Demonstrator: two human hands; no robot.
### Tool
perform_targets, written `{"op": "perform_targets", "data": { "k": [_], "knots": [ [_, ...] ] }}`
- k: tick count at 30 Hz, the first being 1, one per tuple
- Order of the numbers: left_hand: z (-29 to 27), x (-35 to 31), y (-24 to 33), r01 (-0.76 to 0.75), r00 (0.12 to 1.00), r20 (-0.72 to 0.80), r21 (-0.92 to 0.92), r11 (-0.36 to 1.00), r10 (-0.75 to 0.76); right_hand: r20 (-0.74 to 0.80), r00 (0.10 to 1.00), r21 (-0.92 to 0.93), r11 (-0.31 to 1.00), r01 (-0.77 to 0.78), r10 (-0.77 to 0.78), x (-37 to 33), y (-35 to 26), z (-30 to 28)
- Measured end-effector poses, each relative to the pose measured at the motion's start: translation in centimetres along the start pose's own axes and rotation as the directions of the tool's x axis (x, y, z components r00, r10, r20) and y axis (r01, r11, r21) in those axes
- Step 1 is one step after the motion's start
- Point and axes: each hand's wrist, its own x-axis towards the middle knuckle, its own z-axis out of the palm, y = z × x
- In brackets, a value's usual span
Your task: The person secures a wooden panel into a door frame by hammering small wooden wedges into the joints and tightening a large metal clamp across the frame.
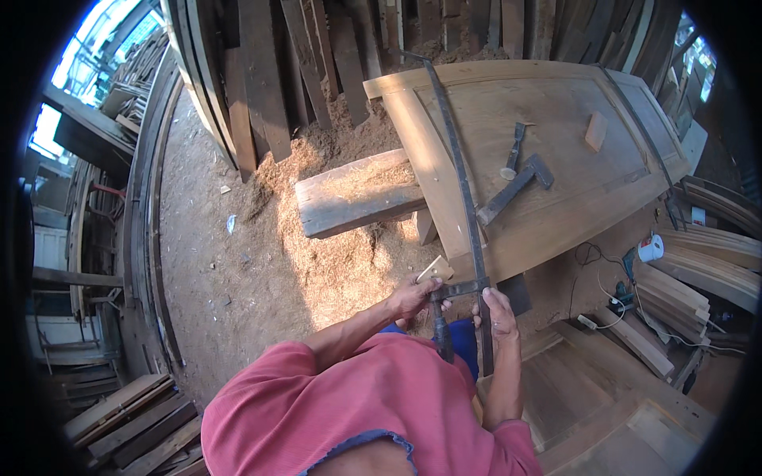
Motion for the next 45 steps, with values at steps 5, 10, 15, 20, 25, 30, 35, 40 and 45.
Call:
{"op": "perform_targets", "data": {
  "k": [5,10,15,20,25,30,35,40,45],
  "knots": [
    [-0.1,-1.9,1.1,-0.038,0.999,-0.017,-0.093,0.995,0.037,0.002,0.998,0.027,0.998,-0.055,0.055,0.5,-0.7,1.6],
    [1.5,-1.6,1.2,-0.092,0.992,-0.103,-0.145,0.985,0.077,0.064,0.998,0.085,0.996,0.016,-0.021,1.7,-1.6,1.5],
    [0.7,-4.2,3.4,-0.075,0.993,-0.105,-0.248,0.966,0.050,0.277,0.955,0.181,0.982,0.052,-0.102,2.3,-2.6,0.9],
    [4.5,-4.6,6.1,-0.085,0.996,-0.018,-0.227,0.970,0.083,0.084,0.805,-0.746,0.499,0.441,-0.587,6.9,0.1,-4.5],
    [7.9,-5.8,9.1,-0.095,0.994,-0.064,-0.187,0.978,0.084,0.134,0.441,-0.730,0.212,0.649,-0.887,1.6,-6.2,3.5],
    [8.8,-5.5,12.8,-0.057,0.986,0.152,-0.023,0.998,0.060,0.179,0.331,-0.600,0.164,0.783,-0.926,0.2,-7.9,6.2],
    [7.2,-2.2,17.0,-0.207,0.928,0.357,0.247,0.946,0.110,-0.089,0.402,-0.313,0.409,0.857,-0.911,0.8,-7.7,8.7],
    [3.7,9.8,21.5,-0.295,0.955,0.072,0.175,0.939,0.286,-0.246,0.443,-0.157,0.486,0.860,-0.862,0.0,-8.5,8.7],
    [-2.1,23.4,24.7,-0.186,0.976,-0.114,0.012,0.982,0.186,-0.268,0.474,-0.145,0.521,0.841,-0.839,0.9,-7.7,10.5]
  ]
}}
